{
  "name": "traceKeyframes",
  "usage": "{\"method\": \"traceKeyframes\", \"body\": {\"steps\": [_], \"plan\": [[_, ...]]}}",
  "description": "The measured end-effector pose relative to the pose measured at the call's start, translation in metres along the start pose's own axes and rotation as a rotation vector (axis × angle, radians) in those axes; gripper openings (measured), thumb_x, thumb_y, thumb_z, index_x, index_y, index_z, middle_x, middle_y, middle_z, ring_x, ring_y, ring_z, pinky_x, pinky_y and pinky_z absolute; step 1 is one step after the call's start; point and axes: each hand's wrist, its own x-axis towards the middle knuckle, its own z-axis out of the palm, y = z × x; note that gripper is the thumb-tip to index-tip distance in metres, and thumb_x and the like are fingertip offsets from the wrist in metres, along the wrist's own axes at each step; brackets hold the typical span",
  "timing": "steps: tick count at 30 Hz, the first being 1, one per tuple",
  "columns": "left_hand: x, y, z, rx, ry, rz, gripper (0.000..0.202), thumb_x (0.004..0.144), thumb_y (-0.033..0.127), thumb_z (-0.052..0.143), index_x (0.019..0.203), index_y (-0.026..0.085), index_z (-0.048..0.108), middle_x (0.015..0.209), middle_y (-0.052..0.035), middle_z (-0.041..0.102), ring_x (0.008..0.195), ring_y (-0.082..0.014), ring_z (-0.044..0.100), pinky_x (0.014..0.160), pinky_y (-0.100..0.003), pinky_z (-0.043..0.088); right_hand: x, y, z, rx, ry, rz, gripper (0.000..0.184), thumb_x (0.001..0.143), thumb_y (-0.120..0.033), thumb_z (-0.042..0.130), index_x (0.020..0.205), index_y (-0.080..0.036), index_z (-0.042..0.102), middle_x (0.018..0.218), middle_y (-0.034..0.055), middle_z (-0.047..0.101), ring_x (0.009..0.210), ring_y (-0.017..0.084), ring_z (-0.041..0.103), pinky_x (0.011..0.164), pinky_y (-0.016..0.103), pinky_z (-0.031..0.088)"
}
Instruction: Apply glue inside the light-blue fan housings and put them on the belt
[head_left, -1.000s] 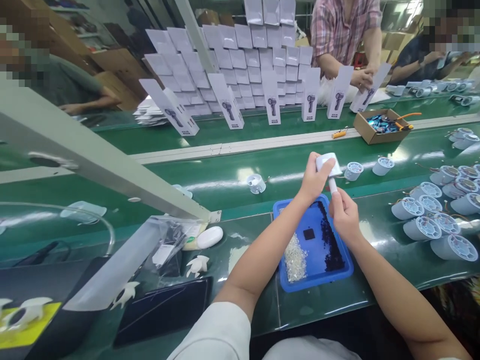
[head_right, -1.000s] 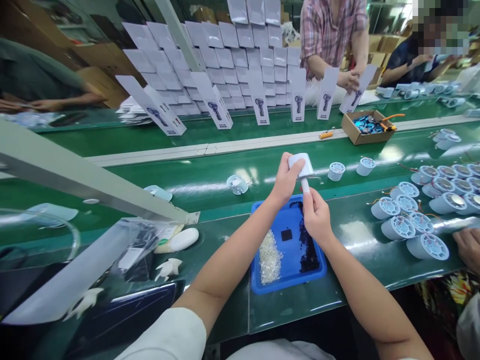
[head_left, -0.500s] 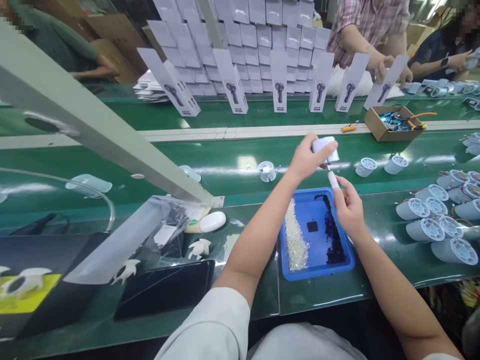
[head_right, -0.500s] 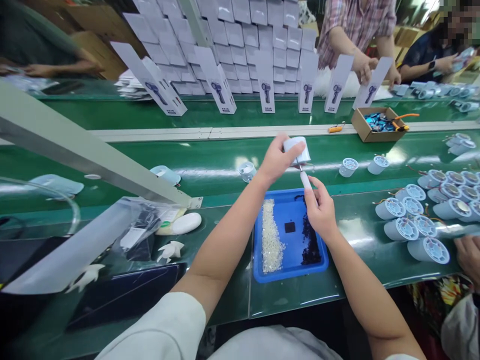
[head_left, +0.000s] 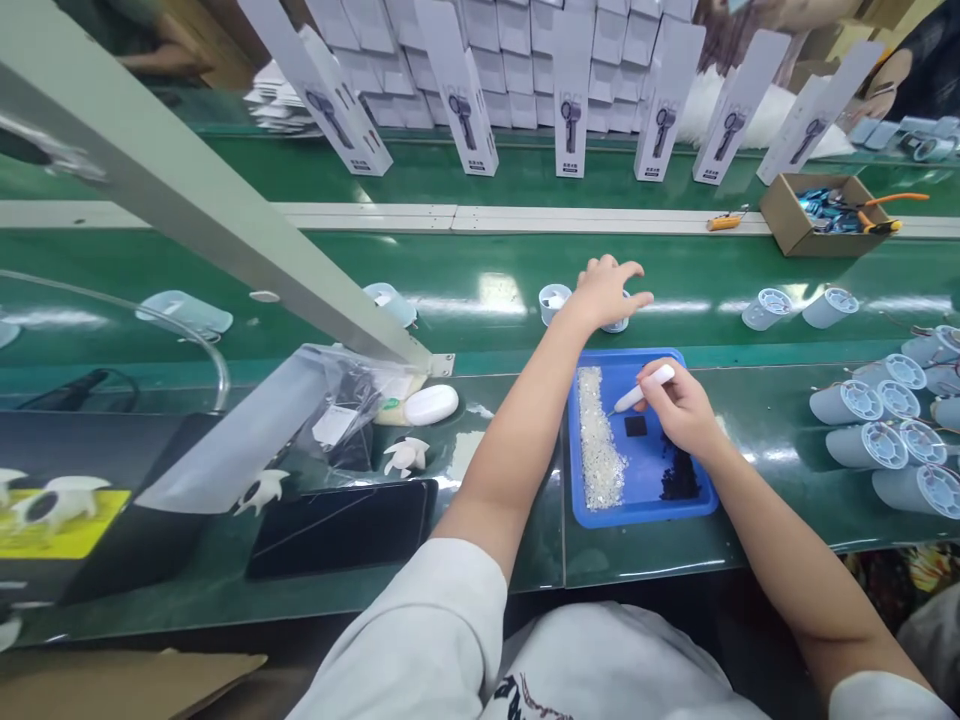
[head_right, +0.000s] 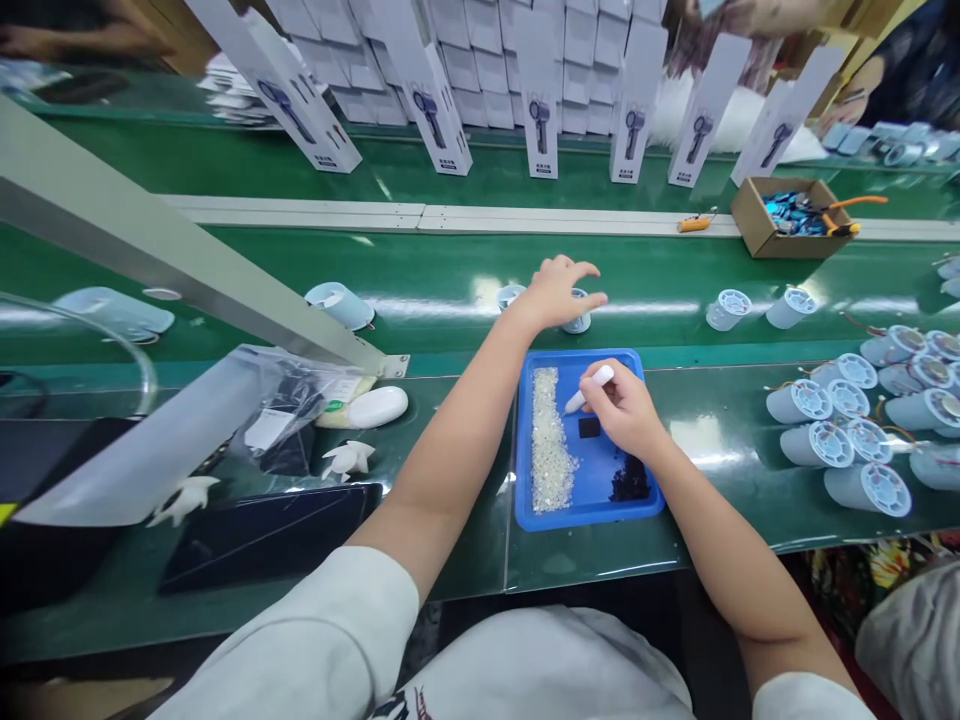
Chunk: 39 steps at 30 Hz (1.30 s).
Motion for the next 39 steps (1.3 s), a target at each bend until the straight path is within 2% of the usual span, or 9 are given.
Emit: {"method": "traceKeyframes", "body": {"steps": [3, 6, 8, 11, 13, 16, 22, 28, 39], "plan": [[-0.002, -0.008, -0.017, 0.042, 0.045, -0.047, 0.043, 0.083, 0.042, 0.061, 0.121, 0.022, 0.059, 0.137, -0.0152, 0.046, 0.138, -0.0369, 0.033, 0.117, -0.053, 0.021, 0.000, 0.000, 0.001, -0.001, -0.035, -0.010, 0.031, 0.086, -0.051, 0.059, 0.083, -0.020, 0.056, 0.071, -0.0018, 0.060, 0.055, 0.011, 0.063, 0.054, 0.026, 0.052], [-0.004, -0.025, -0.030, 0.112, -0.102, -0.195, 0.064, 0.068, 0.048, 0.075, 0.124, 0.021, 0.058, 0.143, -0.0167, 0.043, 0.139, -0.0420, 0.033, 0.115, -0.055, 0.025, 0.000, -0.001, 0.000, -0.017, -0.032, -0.015, 0.031, 0.086, -0.052, 0.060, 0.082, -0.021, 0.056, 0.072, -0.0013, 0.062, 0.054, 0.011, 0.062, 0.053, 0.026, 0.052], [-0.003, -0.036, -0.034, 0.146, -0.212, -0.277, 0.069, 0.059, 0.045, 0.081, 0.121, 0.021, 0.060, 0.141, -0.0162, 0.047, 0.133, -0.0425, 0.042, 0.112, -0.055, 0.031, 0.000, -0.001, 0.000, -0.027, -0.030, -0.008, 0.033, 0.086, -0.054, 0.059, 0.082, -0.021, 0.055, 0.070, -0.0018, 0.060, 0.054, 0.011, 0.062, 0.053, 0.026, 0.052], [-0.002, -0.041, -0.035, 0.227, -0.263, -0.293, 0.063, 0.062, 0.030, 0.079, 0.122, 0.024, 0.061, 0.138, -0.0114, 0.052, 0.122, -0.0330, 0.056, 0.106, -0.042, 0.043, 0.000, -0.001, -0.001, -0.041, -0.019, -0.014, 0.035, 0.087, -0.056, 0.057, 0.081, -0.022, 0.054, 0.067, -0.0026, 0.058, 0.054, 0.011, 0.060, 0.054, 0.027, 0.051], [-0.002, -0.038, -0.035, 0.294, -0.261, -0.273, 0.058, 0.067, 0.020, 0.073, 0.124, 0.024, 0.061, 0.136, -0.0085, 0.056, 0.119, -0.0263, 0.059, 0.101, -0.032, 0.046, 0.000, -0.001, -0.002, -0.067, -0.005, -0.039, 0.033, 0.088, -0.054, 0.056, 0.081, -0.022, 0.053, 0.067, -0.0024, 0.058, 0.053, 0.012, 0.058, 0.054, 0.028, 0.049], [-0.003, -0.031, -0.038, 0.319, -0.212, -0.273, 0.053, 0.071, 0.016, 0.069, 0.124, 0.021, 0.062, 0.132, -0.0070, 0.061, 0.119, -0.0225, 0.059, 0.097, -0.025, 0.047, 0.000, 0.001, -0.003, -0.165, 0.057, -0.123, 0.026, 0.090, -0.046, 0.057, 0.078, -0.023, 0.053, 0.067, -0.0014, 0.059, 0.053, 0.012, 0.055, 0.053, 0.029, 0.045], [-0.008, -0.022, -0.047, 0.174, -0.008, -0.259, 0.054, 0.072, 0.017, 0.069, 0.125, 0.019, 0.061, 0.132, -0.0086, 0.062, 0.117, -0.0247, 0.060, 0.097, -0.030, 0.049, 0.004, 0.002, -0.004, -0.318, 0.098, -0.290, 0.016, 0.088, -0.030, 0.058, 0.075, -0.024, 0.051, 0.064, -0.0017, 0.059, 0.055, 0.013, 0.051, 0.054, 0.028, 0.042], [-0.013, -0.011, -0.052, -0.002, 0.176, -0.200, 0.053, 0.074, 0.017, 0.067, 0.126, 0.015, 0.057, 0.130, -0.0106, 0.060, 0.118, -0.0255, 0.057, 0.102, -0.036, 0.047, 0.003, 0.002, -0.007, -0.272, 0.213, -0.252, 0.018, 0.091, -0.031, 0.055, 0.076, -0.024, 0.049, 0.060, -0.0043, 0.054, 0.051, 0.011, 0.048, 0.054, 0.027, 0.040], [-0.013, -0.008, -0.053, -0.168, 0.263, -0.131, 0.035, 0.072, 0.012, 0.066, 0.106, 0.017, 0.059, 0.116, -0.0096, 0.061, 0.113, -0.0271, 0.056, 0.102, -0.041, 0.047, 0.003, 0.004, -0.005, -0.238, 0.121, -0.185, 0.016, 0.091, -0.031, 0.055, 0.077, -0.024, 0.049, 0.060, -0.0042, 0.055, 0.051, 0.012, 0.050, 0.053, 0.028, 0.041]]}}
